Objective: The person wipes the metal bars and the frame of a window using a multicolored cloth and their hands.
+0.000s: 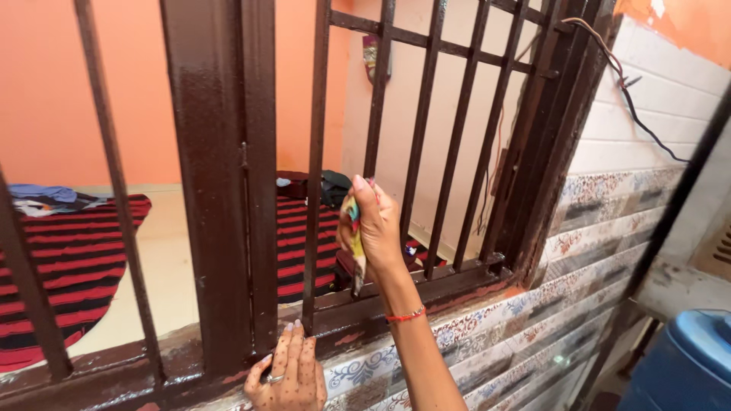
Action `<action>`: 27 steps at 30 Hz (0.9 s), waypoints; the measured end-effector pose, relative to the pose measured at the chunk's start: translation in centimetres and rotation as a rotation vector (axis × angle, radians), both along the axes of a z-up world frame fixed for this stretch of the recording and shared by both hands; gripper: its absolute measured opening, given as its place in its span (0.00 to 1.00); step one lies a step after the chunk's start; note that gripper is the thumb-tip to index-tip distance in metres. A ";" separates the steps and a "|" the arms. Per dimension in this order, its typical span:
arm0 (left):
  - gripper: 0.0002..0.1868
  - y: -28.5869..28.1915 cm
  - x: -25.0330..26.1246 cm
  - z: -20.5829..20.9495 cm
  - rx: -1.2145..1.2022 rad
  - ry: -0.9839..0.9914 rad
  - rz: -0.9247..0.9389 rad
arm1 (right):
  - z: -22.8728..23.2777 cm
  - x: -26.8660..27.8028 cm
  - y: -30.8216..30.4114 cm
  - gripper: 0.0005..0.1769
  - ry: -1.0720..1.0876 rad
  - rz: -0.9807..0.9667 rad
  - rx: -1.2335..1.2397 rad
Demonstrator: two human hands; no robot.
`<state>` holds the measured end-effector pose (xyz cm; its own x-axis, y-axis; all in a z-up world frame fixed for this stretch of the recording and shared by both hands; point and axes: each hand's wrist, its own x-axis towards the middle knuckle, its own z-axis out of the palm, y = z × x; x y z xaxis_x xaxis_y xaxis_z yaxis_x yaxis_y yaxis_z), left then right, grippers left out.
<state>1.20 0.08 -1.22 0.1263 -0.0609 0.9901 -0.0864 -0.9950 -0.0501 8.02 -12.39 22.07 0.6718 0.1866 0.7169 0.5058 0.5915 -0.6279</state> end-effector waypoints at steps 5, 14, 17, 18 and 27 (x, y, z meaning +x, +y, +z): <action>0.15 -1.1 0.4 -0.3 -0.069 -0.030 0.016 | -1.3 0.0 0.2 0.19 0.021 -0.008 0.011; 0.18 -1.2 0.1 -0.3 -0.077 0.000 -0.009 | -6.4 -1.4 0.4 0.19 -0.014 -0.291 -0.111; 0.18 -1.5 -0.2 -0.4 -0.089 0.044 0.018 | -7.5 -2.1 0.2 0.16 -0.046 -0.407 -0.185; 0.18 -1.5 -0.2 -0.3 -0.091 0.038 0.022 | -7.7 -2.5 0.2 0.15 -0.071 -0.509 -0.232; 0.18 -1.3 -0.5 -0.9 -0.059 0.069 0.012 | -13.6 -4.3 -1.1 0.18 -0.551 -1.113 -0.405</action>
<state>0.67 -1.20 -2.15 0.1946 -0.0009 0.9809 -0.0753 -0.9971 0.0141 3.74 -13.52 8.48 0.2430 -0.0097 0.9700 0.8449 -0.4891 -0.2166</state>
